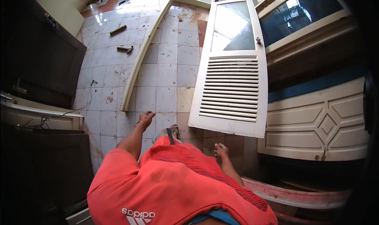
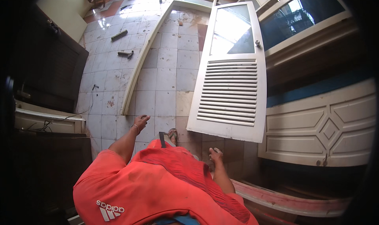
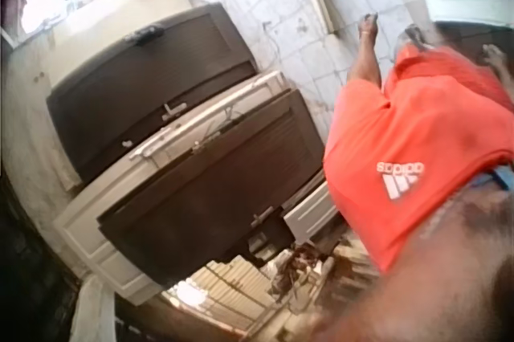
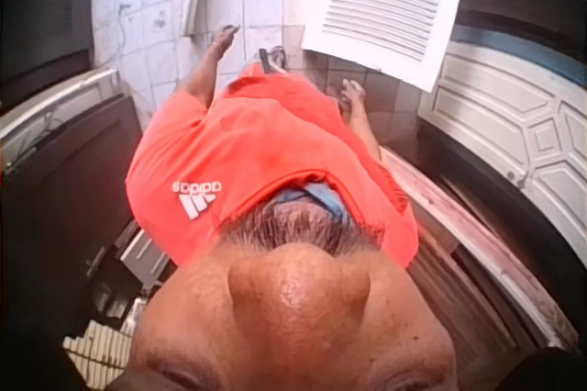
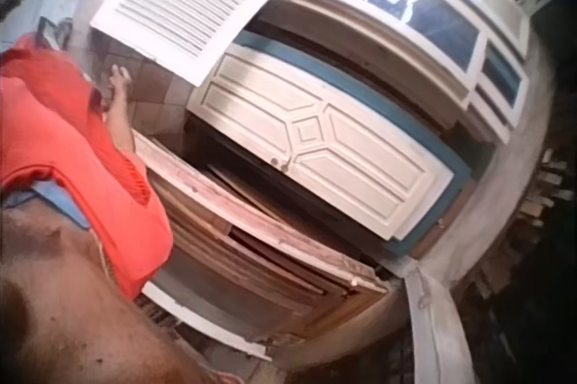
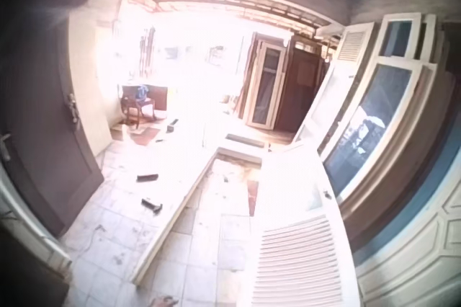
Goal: The person uses a hammer and a screwdriver to work on the hinges and edges of a wooden door that is lying on the floor.
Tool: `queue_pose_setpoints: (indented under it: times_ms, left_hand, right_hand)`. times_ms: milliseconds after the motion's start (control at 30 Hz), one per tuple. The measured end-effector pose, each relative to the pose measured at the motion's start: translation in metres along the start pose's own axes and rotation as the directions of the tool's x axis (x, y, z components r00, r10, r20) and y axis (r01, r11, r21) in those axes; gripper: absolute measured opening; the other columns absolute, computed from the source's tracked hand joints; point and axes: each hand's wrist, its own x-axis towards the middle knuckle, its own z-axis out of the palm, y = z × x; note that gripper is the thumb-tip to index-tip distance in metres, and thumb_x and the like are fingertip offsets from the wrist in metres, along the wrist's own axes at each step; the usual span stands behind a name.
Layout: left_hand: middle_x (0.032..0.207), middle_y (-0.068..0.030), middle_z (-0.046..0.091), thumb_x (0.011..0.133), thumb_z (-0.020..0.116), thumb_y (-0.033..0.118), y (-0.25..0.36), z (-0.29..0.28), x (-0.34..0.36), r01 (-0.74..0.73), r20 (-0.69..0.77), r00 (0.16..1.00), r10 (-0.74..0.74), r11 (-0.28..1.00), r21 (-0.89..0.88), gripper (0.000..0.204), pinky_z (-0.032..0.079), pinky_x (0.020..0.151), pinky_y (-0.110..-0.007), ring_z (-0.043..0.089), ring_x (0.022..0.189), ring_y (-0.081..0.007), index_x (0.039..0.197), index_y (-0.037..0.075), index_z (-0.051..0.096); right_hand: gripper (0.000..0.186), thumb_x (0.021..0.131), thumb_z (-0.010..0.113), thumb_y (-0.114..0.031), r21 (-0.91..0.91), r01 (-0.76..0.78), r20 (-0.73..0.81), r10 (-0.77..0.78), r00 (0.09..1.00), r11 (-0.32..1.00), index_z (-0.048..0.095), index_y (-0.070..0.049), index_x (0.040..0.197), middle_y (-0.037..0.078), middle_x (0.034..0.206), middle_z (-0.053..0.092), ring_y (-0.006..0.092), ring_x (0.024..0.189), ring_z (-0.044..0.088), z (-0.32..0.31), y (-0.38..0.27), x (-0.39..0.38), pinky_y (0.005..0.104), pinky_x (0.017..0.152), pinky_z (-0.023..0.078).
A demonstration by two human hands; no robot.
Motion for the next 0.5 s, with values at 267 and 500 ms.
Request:
queue_pose_setpoints:
  times_ms: [267, 500]
  left_hand:
    - [0.118, -0.0233, 0.061, 0.081, 0.069, 0.045, -0.015, -0.041, -0.021, -0.024, 0.214, 0.976, -0.034, 0.964, 0.263, 0.062, 0.045, 0.097, -0.034, 0.058, 0.114, -0.031, 0.121, -0.002, 0.059]
    - [0.12, -0.0221, 0.061, 0.08, 0.069, 0.046, -0.029, -0.116, -0.056, -0.146, 0.285, 0.958, -0.029, 0.808, 0.572, 0.063, 0.044, 0.099, -0.035, 0.057, 0.116, -0.0318, 0.12, -0.002, 0.06]
  right_hand:
    - [0.041, 0.084, 0.069, -0.028, 0.295, -0.034, -0.154, 0.083, 0.985, 0.955, 0.058, -0.007, 0.117, 0.002, 0.084, 0.062, 0.015, 0.066, 0.062, 0.03, 0.091, -0.077, 0.0291, 0.05, 0.048]
    - [0.035, 0.086, 0.065, -0.025, 0.534, -0.195, -0.215, 0.356, 0.909, 0.823, 0.059, -0.006, 0.115, 0.004, 0.088, 0.061, 0.0181, 0.067, 0.059, 0.114, 0.235, -0.189, 0.0318, 0.05, 0.047]
